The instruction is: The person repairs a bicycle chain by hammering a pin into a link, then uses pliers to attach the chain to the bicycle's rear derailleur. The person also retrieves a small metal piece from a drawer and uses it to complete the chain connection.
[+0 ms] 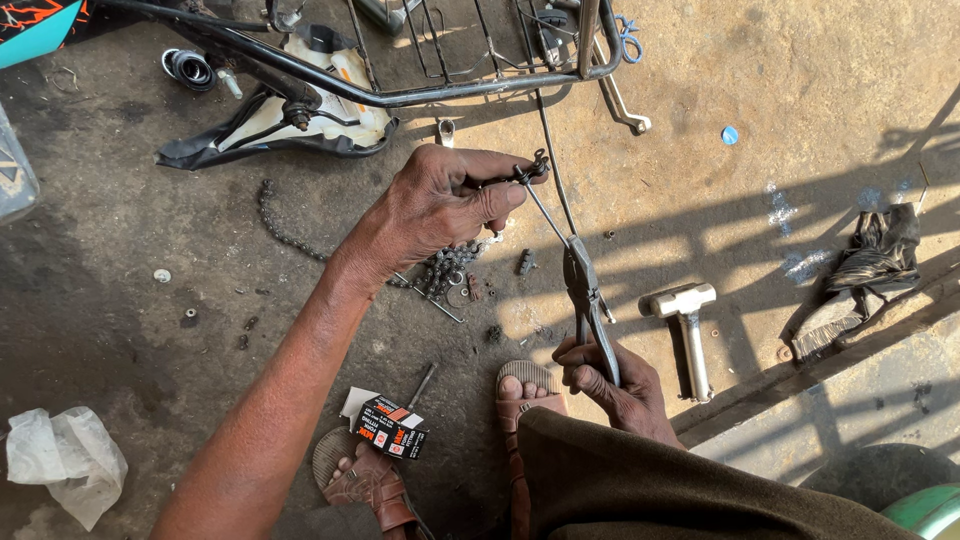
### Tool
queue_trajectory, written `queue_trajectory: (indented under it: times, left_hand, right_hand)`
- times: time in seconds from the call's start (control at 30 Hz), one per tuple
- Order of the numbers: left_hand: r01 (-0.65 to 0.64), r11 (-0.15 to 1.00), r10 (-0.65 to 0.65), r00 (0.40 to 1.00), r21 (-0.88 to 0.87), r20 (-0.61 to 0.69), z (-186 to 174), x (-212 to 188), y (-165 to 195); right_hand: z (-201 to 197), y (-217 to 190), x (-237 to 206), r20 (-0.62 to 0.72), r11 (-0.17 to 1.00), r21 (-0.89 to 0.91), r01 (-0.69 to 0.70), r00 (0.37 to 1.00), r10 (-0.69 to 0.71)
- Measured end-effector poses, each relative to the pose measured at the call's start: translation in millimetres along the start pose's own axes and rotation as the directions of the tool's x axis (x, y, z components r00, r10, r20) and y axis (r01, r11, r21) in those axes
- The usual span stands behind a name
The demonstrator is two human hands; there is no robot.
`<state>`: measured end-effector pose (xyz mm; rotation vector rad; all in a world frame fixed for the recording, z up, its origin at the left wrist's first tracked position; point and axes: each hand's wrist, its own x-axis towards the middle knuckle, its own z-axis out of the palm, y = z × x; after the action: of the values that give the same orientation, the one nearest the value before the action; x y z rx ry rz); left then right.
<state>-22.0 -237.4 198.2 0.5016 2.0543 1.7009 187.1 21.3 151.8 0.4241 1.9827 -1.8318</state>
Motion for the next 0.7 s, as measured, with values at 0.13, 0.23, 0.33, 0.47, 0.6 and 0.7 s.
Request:
queue_trajectory:
  times: [0.13,0.23,0.33,0.47,0.6,0.7]
  left_hand:
    - [-0.009,1.0,0.01,1.0,-0.015,0.013,-0.1,-2.5,-0.1]
    - [0.033,0.999,-0.032,0.999,-0.038,0.026,0.2,-3.2,1.4]
    - [0.038,0.997,-0.035,0.999,-0.074,0.034,1.0,-3.9,3.0]
    - [0.092,0.987,-0.085,0.995,-0.134,0.057,1.9,-5.0,3.4]
    - [0.07,0.989,-0.063,0.997,-0.133,0.05,3.6,-4.6,2.2]
    - [0.087,0.99,-0.082,0.995,-0.112,0.05,5.4,-3.0,0.2]
  right_hand:
    - [1.0,-1.1,-0.7,-0.006,1.0,0.015,0.017,1.0,-0.017]
    - [1.4,-2.5,-1.2,-0.008,1.0,0.021,0.007,1.0,-0.007]
    - [1.8,-3.5,-1.5,0.003,1.0,0.014,-0.01,1.0,0.01]
    - [2.0,-2.7,-2.2,-0.023,1.0,-0.012,-0.026,0.999,0.025]
    - [0.8,-0.1,-2.0,-0.029,0.999,-0.035,-0.03,0.999,0.029]
    - [0.4,2.5,-0.4,-0.036,0.999,-0.039,-0.027,0.999,0.026]
